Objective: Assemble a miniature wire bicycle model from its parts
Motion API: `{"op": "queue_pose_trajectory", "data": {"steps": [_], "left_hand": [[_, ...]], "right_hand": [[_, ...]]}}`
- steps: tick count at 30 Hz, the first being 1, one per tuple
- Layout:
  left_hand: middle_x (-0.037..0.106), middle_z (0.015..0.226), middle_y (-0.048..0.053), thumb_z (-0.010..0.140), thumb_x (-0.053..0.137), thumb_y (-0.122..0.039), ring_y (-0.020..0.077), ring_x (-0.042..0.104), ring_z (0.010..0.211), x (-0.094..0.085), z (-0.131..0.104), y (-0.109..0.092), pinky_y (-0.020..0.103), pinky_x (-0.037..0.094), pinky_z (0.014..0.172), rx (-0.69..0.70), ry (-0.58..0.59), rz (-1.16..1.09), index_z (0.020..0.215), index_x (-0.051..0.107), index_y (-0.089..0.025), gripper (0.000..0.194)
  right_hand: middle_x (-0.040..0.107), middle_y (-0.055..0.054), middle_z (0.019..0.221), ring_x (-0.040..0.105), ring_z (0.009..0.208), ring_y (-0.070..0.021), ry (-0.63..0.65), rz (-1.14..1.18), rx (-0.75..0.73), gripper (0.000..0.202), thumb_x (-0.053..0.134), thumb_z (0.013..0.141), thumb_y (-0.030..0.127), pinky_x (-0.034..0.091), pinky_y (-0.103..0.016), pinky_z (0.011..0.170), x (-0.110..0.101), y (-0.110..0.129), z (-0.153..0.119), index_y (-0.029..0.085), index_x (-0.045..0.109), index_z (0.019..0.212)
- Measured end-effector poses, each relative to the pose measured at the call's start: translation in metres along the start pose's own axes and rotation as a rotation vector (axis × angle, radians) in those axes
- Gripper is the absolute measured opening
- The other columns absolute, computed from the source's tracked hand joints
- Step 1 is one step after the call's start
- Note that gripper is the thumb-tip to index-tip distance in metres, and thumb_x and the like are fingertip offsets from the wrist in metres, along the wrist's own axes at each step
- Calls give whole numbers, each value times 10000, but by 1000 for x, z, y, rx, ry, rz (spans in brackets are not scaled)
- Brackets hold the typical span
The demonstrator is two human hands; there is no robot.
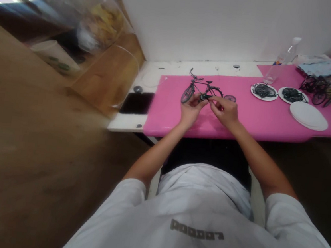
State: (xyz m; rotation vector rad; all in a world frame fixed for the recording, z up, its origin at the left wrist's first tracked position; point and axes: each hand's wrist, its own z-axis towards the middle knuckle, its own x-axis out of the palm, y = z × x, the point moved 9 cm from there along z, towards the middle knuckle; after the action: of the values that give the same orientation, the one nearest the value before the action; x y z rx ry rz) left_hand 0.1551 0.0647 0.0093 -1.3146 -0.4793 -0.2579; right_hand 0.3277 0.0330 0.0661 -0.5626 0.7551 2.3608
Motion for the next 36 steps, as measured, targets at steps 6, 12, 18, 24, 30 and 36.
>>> {"op": "queue_pose_trajectory", "data": {"steps": [6,12,18,24,30,36], "left_hand": [[852,1238,79,701,1082,-256,354,711,1472,0,3,-6,606,575,1279,23,31,-1,1057,778,-219,470],[829,1334,79,721,1086,-385,360,710,1478,-7,10,-15,578,601,1248,64,25,16,1198,780,-252,582],[851,1264,105,749,1069,-443,358,756,1407,1,4,-14,557,618,1220,19,97,16,1164,809,-237,532],[862,1165,53,710,1090,-411,342,811,1301,2,2,-10,565,630,1198,13,45,3,1065,790,-229,499],[856,1224,53,711,1092,-384,339,765,1383,5,-3,-12,614,595,1246,22,34,14,1085,758,-229,525],[840,1268,86,721,1082,-285,361,723,1443,10,-7,-14,632,547,1296,15,61,-10,1033,750,-217,461]], "right_hand": [[784,-29,754,705,656,-184,-122,-25,-19,302,679,1103,432,541,-335,734,-17,0,1,250,900,1197],[776,-19,705,715,649,-177,-108,-112,-15,406,607,1154,445,534,-326,734,-13,-4,-1,219,857,1380],[776,-41,735,706,656,-186,-121,-144,-29,396,607,1150,435,516,-344,738,-11,-3,-4,222,868,1360],[770,-63,751,732,729,-227,-79,-112,20,406,645,1121,491,540,-380,779,-13,-4,-1,234,871,1340],[802,-80,785,738,731,-236,-97,-67,41,409,617,1124,515,567,-397,798,-17,5,2,240,894,1244],[797,-48,767,715,674,-210,-148,22,51,330,661,1088,489,579,-375,758,-25,9,4,272,904,1141]]}}
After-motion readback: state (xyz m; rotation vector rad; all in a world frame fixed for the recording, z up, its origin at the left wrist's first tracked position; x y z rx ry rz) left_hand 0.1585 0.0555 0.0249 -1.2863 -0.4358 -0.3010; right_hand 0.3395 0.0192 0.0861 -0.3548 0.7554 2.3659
